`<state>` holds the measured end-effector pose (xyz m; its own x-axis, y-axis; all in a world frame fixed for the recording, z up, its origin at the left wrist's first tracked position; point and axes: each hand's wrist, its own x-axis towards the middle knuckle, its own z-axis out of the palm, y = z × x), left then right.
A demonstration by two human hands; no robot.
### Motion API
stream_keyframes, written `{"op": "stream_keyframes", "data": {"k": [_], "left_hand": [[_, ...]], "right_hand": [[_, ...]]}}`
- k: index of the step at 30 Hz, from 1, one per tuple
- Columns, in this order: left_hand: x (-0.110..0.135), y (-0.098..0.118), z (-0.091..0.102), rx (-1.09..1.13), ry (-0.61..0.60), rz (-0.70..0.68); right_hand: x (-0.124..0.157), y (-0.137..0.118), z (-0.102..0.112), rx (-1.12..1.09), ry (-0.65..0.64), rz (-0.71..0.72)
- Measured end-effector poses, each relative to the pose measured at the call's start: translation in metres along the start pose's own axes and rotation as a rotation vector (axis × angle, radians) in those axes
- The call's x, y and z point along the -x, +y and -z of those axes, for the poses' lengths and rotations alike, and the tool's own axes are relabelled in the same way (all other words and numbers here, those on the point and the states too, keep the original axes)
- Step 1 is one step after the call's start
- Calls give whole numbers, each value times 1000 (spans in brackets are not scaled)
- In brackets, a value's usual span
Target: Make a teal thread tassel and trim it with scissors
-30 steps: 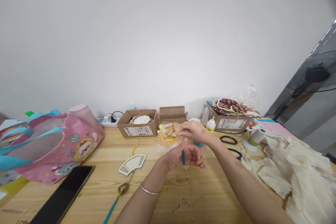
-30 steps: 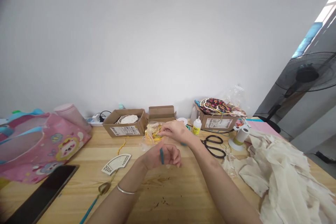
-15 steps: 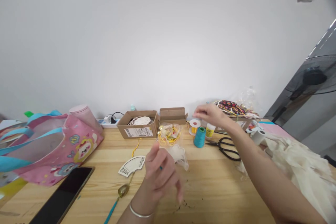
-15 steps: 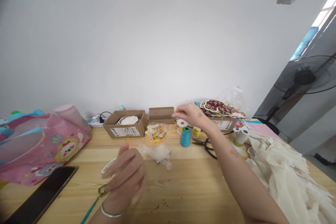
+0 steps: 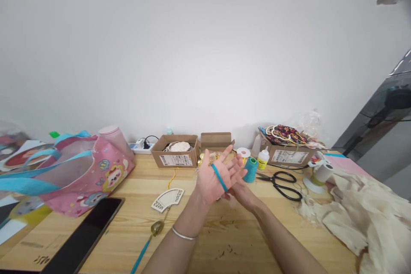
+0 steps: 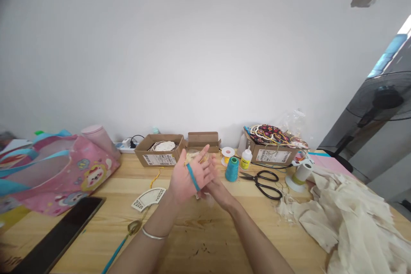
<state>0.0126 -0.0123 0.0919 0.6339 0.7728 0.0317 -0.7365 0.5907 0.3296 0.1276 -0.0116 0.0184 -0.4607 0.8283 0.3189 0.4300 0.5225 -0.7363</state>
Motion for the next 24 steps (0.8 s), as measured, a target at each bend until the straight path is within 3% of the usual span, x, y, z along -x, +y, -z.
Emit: {"op": "stream_keyframes", "data": {"k": [4,9,11,14,19,22,24], "left_hand": [[0,19,18,-44,105,-191],[-9,16,40,-187,136,-257],[-11,8,45,-262,114,-184],[-8,-5,49,-400,49,54],[4,-17,49,-572,-237,402],[12,-16,37,-550,-377,452],[14,-12,25,-511,-430,386]], "right_hand": [[21,-1,-1,4,-61,57],[30,-25,16,454,34,132],[23,-36,26,591,71,166],[2,-45,45,655,48,244],[-32,-40,66,472,-57,268],[-38,-28,61,316,-61,190],[-35,-18,51,241,-78,136]]}}
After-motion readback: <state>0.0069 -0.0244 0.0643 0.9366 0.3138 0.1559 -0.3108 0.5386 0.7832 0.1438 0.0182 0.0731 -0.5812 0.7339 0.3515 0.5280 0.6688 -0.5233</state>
